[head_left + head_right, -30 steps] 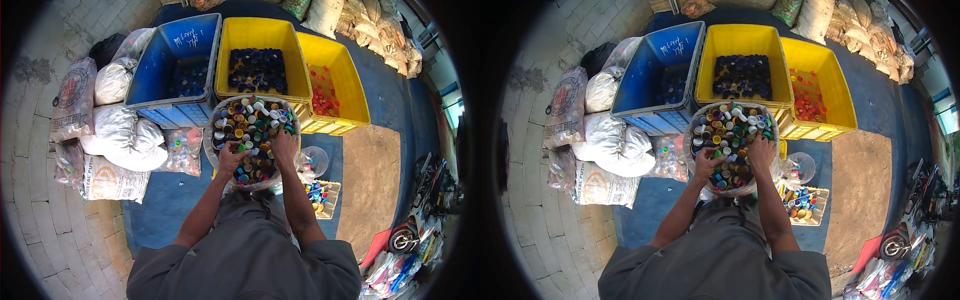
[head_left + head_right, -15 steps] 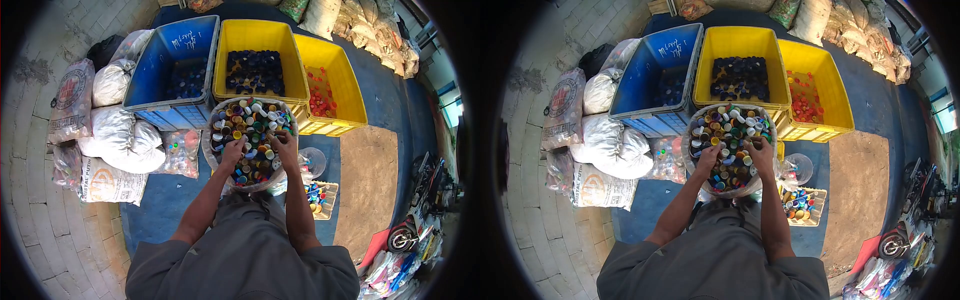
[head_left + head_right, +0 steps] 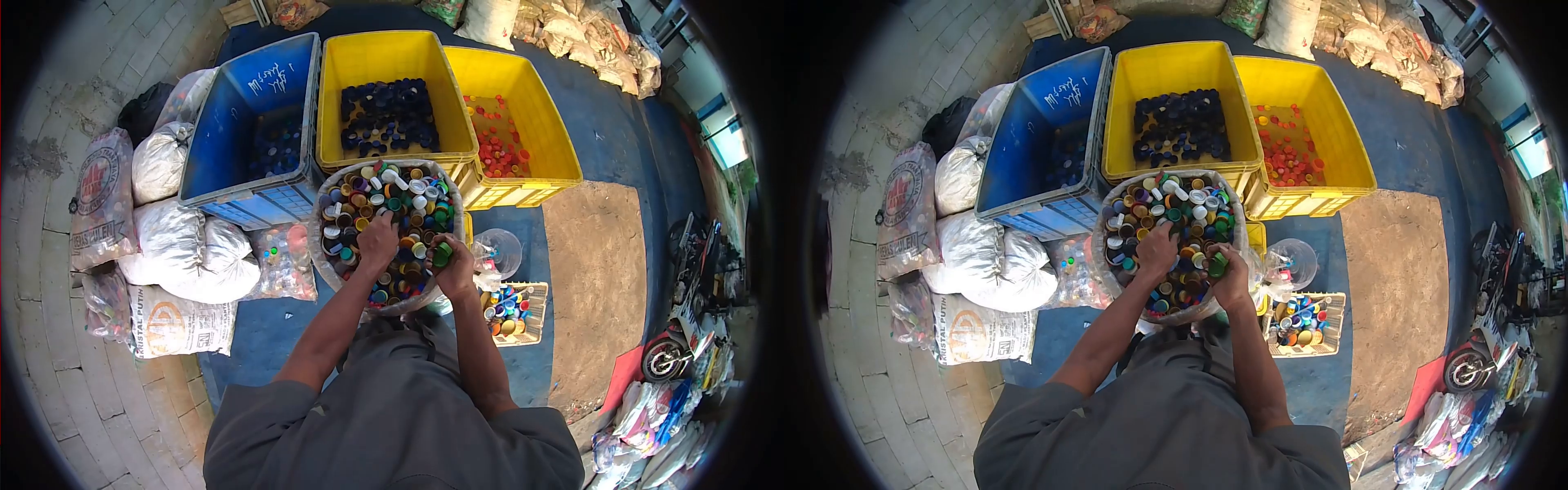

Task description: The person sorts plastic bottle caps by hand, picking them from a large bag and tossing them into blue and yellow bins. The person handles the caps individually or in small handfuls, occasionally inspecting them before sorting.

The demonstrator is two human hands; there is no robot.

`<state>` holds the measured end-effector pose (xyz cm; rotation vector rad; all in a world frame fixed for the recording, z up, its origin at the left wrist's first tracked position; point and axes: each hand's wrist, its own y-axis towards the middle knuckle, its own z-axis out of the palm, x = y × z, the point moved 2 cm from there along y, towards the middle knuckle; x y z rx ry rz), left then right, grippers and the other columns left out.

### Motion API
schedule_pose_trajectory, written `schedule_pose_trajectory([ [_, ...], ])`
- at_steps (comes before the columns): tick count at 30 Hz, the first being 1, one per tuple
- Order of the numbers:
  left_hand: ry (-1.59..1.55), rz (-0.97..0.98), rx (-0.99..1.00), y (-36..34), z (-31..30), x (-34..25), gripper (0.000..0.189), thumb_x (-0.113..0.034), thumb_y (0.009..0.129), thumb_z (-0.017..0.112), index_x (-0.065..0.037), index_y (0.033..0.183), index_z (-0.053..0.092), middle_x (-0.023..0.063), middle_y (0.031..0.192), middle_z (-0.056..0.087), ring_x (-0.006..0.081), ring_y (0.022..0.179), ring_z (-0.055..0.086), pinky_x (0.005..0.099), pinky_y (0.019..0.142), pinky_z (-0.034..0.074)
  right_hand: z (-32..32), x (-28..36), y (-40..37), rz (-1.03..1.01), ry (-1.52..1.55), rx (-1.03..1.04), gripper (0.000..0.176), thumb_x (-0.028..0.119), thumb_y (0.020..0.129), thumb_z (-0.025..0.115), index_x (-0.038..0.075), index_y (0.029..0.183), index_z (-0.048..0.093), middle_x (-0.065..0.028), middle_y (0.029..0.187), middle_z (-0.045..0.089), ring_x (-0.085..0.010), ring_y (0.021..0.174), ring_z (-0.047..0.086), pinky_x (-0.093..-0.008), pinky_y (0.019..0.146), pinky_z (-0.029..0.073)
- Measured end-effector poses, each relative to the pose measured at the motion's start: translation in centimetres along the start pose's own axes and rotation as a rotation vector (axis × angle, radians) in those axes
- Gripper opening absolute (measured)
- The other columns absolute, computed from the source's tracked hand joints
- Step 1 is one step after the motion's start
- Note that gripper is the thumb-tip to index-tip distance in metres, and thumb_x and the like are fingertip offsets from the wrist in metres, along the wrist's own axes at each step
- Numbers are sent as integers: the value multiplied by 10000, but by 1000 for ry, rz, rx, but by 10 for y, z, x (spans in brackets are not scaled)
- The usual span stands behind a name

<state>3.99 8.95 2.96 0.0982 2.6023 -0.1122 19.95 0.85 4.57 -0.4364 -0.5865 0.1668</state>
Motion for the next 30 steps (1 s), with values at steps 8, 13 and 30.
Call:
schedule_pose_trajectory([
  [8, 113, 1, 26, 6, 9, 6, 245, -215, 843, 640, -118, 1064, 673, 124, 984, 651, 332, 902, 653, 459, 726, 534, 10, -9, -3, 19, -63, -17, 175, 220, 875, 551, 113, 1014, 551, -14, 846, 518, -139, 701, 494, -285, 585, 400],
  [13, 71, 52, -11, 6, 13, 13, 224, -222, 814, 648, -135, 1017, 684, 114, 947, 646, 331, 894, 645, 457, 719, 531, 6, -14, 1, 61, -65, -2, 164, 187, 881, 551, 110, 1026, 533, -13, 855, 534, -129, 686, 507, -274, 557, 412],
  [30, -244, -95, 66, 2, -3, 24, 308, -224, 822, 692, -23, 1043, 616, 144, 908, 664, 297, 797, 662, 415, 712, 526, 5, -18, 2, 60, -105, -24, 213, 196, 875, 559, 94, 1060, 530, -20, 870, 535, -131, 705, 506, -280, 586, 413],
])
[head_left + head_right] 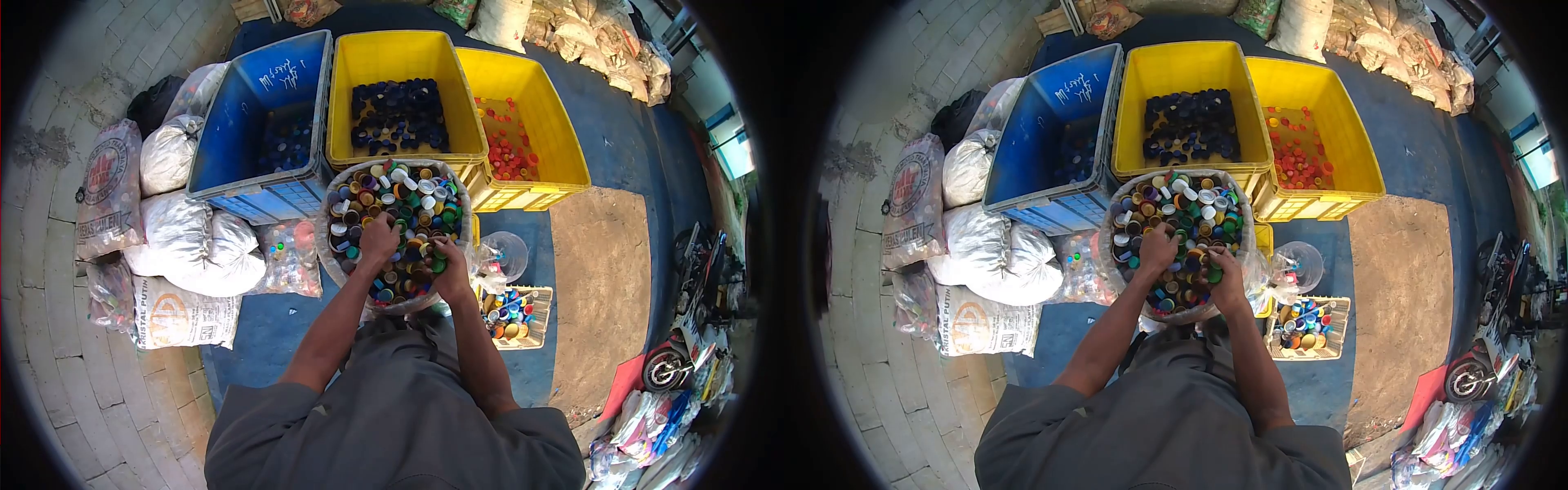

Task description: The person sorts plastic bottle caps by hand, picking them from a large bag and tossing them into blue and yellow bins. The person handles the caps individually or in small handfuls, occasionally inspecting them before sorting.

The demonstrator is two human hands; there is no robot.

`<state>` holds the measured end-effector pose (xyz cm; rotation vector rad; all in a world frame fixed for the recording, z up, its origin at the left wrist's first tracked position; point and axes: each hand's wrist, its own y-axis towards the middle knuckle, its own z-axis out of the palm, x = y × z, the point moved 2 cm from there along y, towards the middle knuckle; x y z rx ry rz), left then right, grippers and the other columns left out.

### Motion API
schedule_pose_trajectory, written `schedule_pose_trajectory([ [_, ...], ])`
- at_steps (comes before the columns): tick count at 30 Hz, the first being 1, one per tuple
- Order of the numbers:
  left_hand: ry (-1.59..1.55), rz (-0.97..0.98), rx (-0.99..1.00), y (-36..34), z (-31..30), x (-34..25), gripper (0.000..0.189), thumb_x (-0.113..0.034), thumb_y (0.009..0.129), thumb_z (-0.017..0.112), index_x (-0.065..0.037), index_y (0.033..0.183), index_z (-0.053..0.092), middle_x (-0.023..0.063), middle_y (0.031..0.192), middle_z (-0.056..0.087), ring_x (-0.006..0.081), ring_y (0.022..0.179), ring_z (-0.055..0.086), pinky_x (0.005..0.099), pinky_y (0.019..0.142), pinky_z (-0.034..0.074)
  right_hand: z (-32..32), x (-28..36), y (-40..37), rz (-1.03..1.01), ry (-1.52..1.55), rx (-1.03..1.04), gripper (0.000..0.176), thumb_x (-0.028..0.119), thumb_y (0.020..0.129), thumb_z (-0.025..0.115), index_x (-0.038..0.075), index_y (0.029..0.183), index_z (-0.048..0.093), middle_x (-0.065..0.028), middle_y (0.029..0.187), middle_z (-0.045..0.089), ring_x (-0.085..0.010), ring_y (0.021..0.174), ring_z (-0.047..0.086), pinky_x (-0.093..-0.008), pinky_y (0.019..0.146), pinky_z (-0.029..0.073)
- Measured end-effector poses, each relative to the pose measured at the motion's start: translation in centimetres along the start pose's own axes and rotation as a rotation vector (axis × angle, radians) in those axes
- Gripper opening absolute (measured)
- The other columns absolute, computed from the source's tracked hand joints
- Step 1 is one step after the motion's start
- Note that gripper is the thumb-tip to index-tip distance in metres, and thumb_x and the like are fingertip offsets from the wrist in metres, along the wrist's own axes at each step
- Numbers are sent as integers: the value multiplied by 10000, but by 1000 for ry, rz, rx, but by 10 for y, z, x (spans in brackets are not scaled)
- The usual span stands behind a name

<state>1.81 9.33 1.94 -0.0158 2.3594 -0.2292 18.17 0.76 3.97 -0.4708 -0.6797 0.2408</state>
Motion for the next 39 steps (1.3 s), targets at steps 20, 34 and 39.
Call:
schedule_pose_trajectory([
  [20, -1733, -521, 352, -61, -49, 10, 97, -173, 918, 595, -85, 958, 589, -25, 752, 542, 37, 522, 429, 164, 398, 317, 53, -26, 13, -15, -248, 145, 263, 235, 928, 582, 70, 1132, 601, -16, 904, 620, -103, 766, 589, -257, 651, 481],
  [34, -2125, -452, 200, -59, -68, 15, 390, -36, 746, 444, -27, 1115, 569, 143, 1039, 646, 267, 943, 627, 468, 874, 511, 60, -18, 9, 81, 197, 225, 627, 39, 662, 446, -10, 1287, 470, -155, 1191, 551, -273, 1094, 561, -442, 974, 468],
  [39, -1999, -599, 18, -52, -59, 33, 324, -1, 762, 426, -26, 1061, 549, 141, 984, 624, 281, 949, 617, 500, 908, 507, 64, -24, 12, 105, 133, 96, 702, -113, 627, 380, -4, 1321, 397, -173, 1215, 516, -300, 1132, 535, -497, 1029, 450],
])
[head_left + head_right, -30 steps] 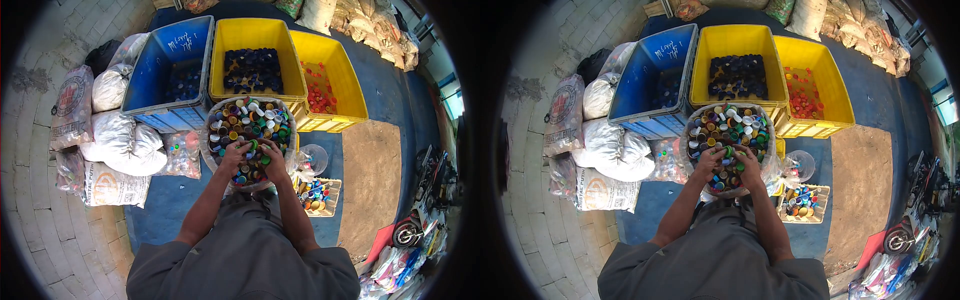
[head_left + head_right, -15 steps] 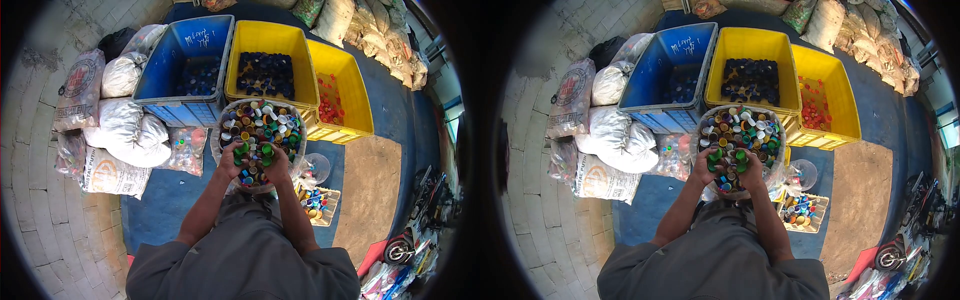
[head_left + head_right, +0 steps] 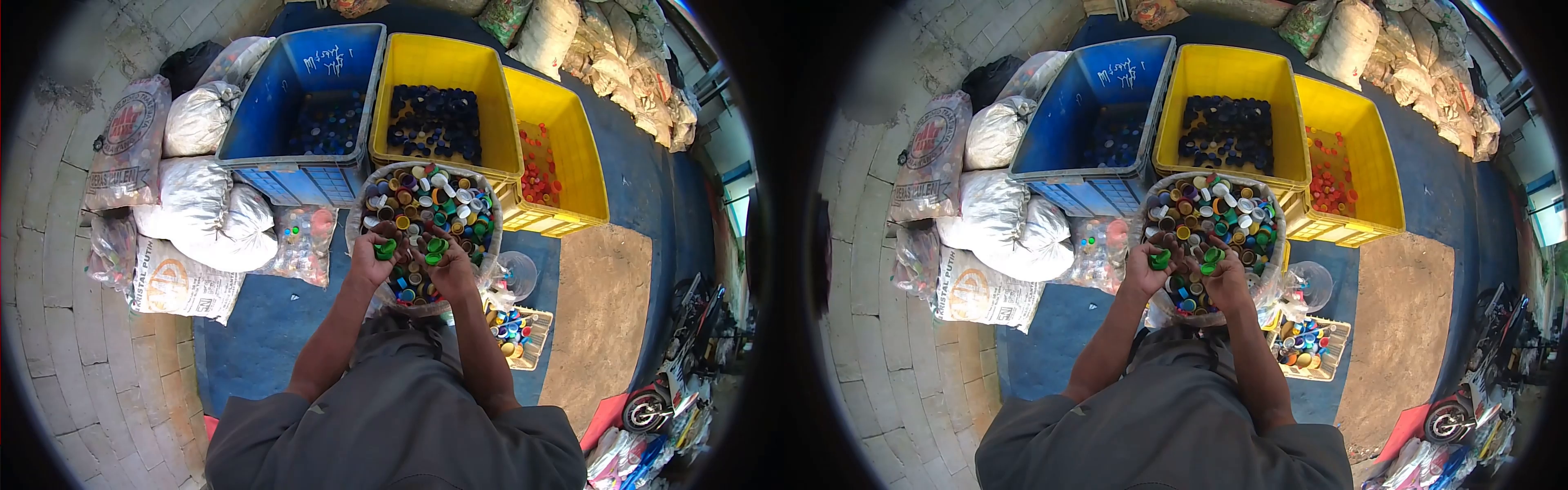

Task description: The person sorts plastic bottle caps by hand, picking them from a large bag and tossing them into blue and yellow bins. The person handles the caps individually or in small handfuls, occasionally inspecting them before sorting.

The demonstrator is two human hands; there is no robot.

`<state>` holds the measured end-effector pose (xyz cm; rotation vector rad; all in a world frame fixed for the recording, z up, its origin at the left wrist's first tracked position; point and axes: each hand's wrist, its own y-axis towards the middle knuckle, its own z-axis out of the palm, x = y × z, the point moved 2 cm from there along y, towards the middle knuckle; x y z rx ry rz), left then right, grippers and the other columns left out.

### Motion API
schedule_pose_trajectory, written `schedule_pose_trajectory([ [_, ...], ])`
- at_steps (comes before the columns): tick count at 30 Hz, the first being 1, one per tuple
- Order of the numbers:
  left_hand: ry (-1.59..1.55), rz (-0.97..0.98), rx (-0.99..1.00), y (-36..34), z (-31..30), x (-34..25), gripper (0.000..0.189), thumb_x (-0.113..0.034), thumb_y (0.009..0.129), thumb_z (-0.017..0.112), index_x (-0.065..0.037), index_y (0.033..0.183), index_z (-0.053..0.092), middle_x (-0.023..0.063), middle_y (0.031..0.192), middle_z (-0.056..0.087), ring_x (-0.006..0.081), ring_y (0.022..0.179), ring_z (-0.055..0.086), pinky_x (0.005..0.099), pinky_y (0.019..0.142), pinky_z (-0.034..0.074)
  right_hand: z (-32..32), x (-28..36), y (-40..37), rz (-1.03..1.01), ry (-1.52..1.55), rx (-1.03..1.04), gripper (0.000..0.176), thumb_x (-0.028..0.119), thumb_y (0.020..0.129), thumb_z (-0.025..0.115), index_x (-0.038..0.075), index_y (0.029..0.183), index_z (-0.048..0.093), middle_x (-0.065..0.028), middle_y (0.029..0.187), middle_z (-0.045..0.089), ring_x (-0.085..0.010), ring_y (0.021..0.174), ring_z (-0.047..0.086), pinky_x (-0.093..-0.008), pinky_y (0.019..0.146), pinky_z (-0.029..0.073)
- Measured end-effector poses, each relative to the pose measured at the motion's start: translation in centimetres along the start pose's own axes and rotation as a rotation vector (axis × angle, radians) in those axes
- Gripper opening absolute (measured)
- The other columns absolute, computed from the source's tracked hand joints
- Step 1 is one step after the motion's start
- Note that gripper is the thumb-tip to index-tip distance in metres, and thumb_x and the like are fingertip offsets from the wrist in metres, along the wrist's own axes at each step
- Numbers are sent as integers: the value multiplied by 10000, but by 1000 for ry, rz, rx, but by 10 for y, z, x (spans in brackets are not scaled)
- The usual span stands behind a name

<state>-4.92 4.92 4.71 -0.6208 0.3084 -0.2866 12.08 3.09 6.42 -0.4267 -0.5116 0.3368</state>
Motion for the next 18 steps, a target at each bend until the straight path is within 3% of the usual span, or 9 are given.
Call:
schedule_pose_trajectory([
  [5, 109, 41, -72, 7, -10, -10, 219, -17, 783, 438, -37, 978, 535, 126, 903, 585, 268, 884, 602, 480, 896, 511, 29, -7, 1, 43, -46, -75, 672, -180, 682, 347, 8, 1327, 371, -177, 1201, 515, -311, 1124, 545, -508, 1014, 467],
  [8, -108, 10, -31, 5, -9, -22, 249, -52, 778, 439, -24, 1000, 547, 127, 918, 610, 280, 868, 599, 458, 850, 506, 30, -16, 11, 48, -28, -48, 630, -188, 714, 343, 7, 1312, 379, -180, 1216, 505, -320, 1130, 545, -510, 1016, 465],
  [12, -209, 37, 100, -4, 5, -41, 295, -98, 767, 435, 20, 1021, 527, 168, 972, 599, 325, 943, 587, 497, 976, 443, 40, -22, 22, 76, -46, 8, 638, -206, 730, 328, 22, 1325, 354, -170, 1236, 483, -314, 1133, 532, -510, 1003, 462],
  [17, -202, 132, 119, 2, 14, -68, 365, -11, 706, 419, 29, 1061, 497, 214, 1050, 561, 374, 1069, 544, 551, 1049, 387, 63, -27, 42, 67, -107, 40, 667, -216, 720, 295, 20, 1344, 320, -175, 1256, 467, -315, 1174, 518, -519, 1037, 425],
  [18, -198, 147, 105, 6, 17, -74, 381, 7, 699, 413, 30, 1072, 486, 217, 1059, 552, 379, 1077, 538, 557, 1052, 382, 72, -28, 49, 68, -77, 72, 676, -233, 707, 284, -7, 1344, 310, -205, 1264, 441, -360, 1192, 501, -519, 1055, 416],
])
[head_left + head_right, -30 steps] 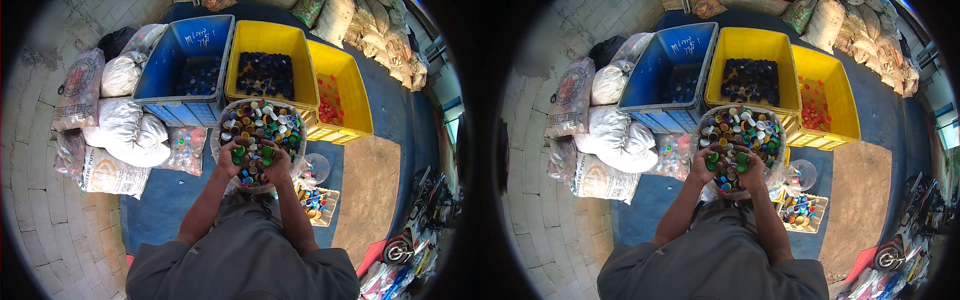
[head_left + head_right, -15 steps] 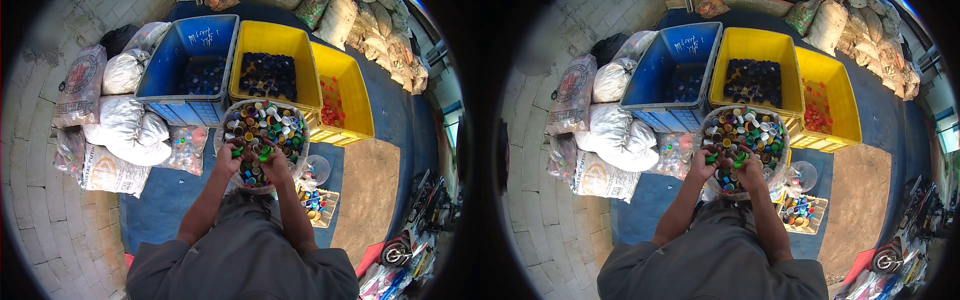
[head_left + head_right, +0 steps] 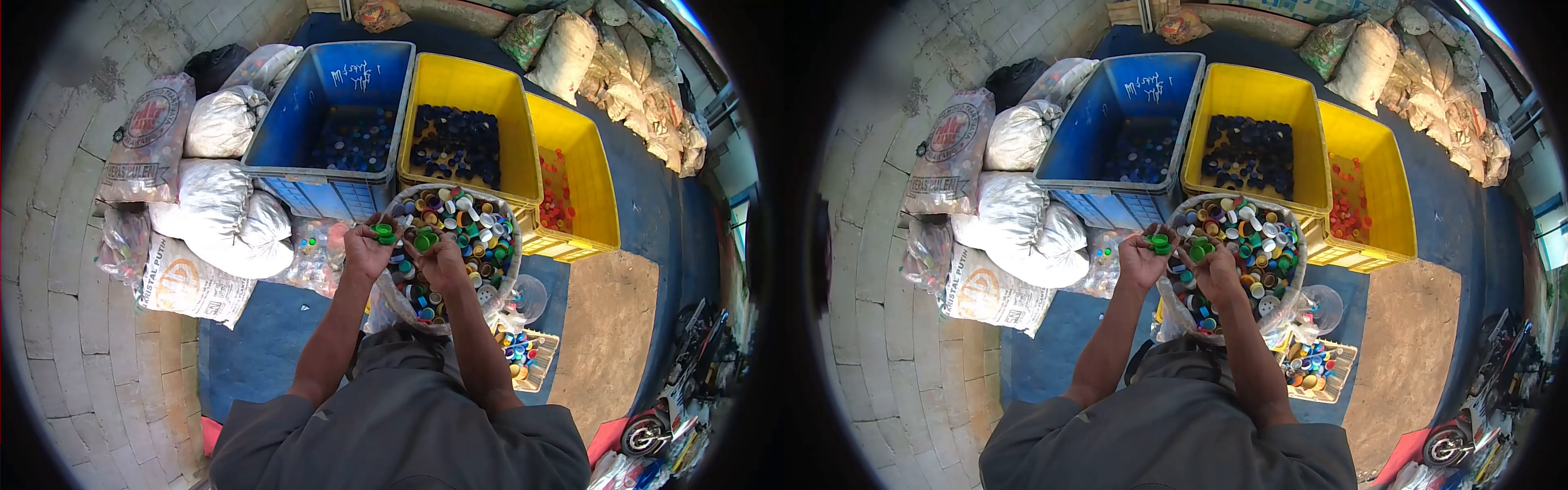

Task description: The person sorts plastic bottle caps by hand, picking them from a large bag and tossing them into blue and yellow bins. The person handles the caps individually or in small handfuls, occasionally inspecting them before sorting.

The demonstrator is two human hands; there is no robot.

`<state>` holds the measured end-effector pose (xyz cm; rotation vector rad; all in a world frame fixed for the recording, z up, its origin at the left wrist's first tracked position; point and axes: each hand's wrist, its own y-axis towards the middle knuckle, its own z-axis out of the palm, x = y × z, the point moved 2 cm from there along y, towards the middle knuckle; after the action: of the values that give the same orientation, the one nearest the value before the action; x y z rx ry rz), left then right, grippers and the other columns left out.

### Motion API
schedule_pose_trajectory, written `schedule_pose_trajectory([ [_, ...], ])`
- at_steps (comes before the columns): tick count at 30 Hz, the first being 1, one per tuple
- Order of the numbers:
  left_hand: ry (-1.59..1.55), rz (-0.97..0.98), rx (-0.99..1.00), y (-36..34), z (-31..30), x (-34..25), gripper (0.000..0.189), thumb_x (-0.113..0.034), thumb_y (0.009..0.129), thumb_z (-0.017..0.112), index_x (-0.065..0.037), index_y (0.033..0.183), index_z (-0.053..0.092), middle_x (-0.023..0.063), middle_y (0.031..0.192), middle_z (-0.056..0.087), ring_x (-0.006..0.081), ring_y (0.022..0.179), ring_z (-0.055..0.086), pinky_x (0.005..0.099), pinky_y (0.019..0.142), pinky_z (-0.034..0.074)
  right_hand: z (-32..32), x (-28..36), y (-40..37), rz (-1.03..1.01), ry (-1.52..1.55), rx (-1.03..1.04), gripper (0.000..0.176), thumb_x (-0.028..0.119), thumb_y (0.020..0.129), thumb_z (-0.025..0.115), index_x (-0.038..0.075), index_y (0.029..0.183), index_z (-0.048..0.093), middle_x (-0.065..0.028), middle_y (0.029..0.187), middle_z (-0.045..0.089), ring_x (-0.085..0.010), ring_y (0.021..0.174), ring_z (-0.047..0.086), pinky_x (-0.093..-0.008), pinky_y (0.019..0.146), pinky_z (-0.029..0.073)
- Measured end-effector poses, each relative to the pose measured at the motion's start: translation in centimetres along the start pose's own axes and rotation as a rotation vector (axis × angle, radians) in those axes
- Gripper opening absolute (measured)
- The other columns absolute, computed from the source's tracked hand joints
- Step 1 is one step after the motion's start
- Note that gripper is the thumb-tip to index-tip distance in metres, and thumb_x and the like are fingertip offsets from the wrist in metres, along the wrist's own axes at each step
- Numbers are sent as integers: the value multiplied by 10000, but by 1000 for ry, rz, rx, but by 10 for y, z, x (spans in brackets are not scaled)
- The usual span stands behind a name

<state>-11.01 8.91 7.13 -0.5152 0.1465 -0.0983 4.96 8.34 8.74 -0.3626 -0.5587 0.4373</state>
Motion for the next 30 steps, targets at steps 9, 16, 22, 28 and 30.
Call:
schedule_pose_trajectory([
  [9, 52, 142, -175, 107, 46, -82, 395, 142, 711, 395, 32, 1088, 443, 204, 1085, 506, 336, 1053, 521, 462, 1012, 435, 94, -1, 109, -42, 3, 22, 475, -199, 759, 373, -105, 1224, 404, -229, 1172, 469, -362, 1070, 553, -439, 959, 500],
  [16, 705, 214, -66, 138, 84, -124, 275, 3, 896, 445, 117, 1145, 411, 258, 1211, 498, 346, 1101, 524, 374, 1042, 421, 91, -16, 218, -536, -1289, -72, 139, -41, 788, 685, -87, 874, 586, -99, 783, 559, -196, 779, 612, -340, 654, 480],
  [22, 147, 42, -102, 124, 69, -123, 495, -198, 895, 531, 95, 1266, 387, 240, 1329, 404, 323, 1209, 451, 460, 1059, 402, 98, -19, 187, -178, -174, -16, 494, -91, 850, 526, -79, 1319, 371, -201, 1217, 548, -241, 1050, 570, -338, 844, 521],
  [28, 832, 349, 65, 86, 50, -66, 244, -138, 885, 633, -46, 1104, 581, 47, 970, 611, 160, 775, 576, 299, 766, 514, 53, -16, 68, -201, -403, -28, 524, -121, 828, 437, -50, 1344, 375, -200, 1301, 506, -292, 1121, 576, -362, 960, 508],
  [30, 1171, 392, 183, 80, 51, -39, 226, -103, 853, 684, -29, 1053, 607, 21, 858, 644, 157, 660, 584, 261, 685, 508, 14, -29, 39, -163, -518, -17, 470, -79, 815, 466, -38, 1284, 454, -157, 1280, 534, -251, 1068, 599, -345, 867, 533],
])
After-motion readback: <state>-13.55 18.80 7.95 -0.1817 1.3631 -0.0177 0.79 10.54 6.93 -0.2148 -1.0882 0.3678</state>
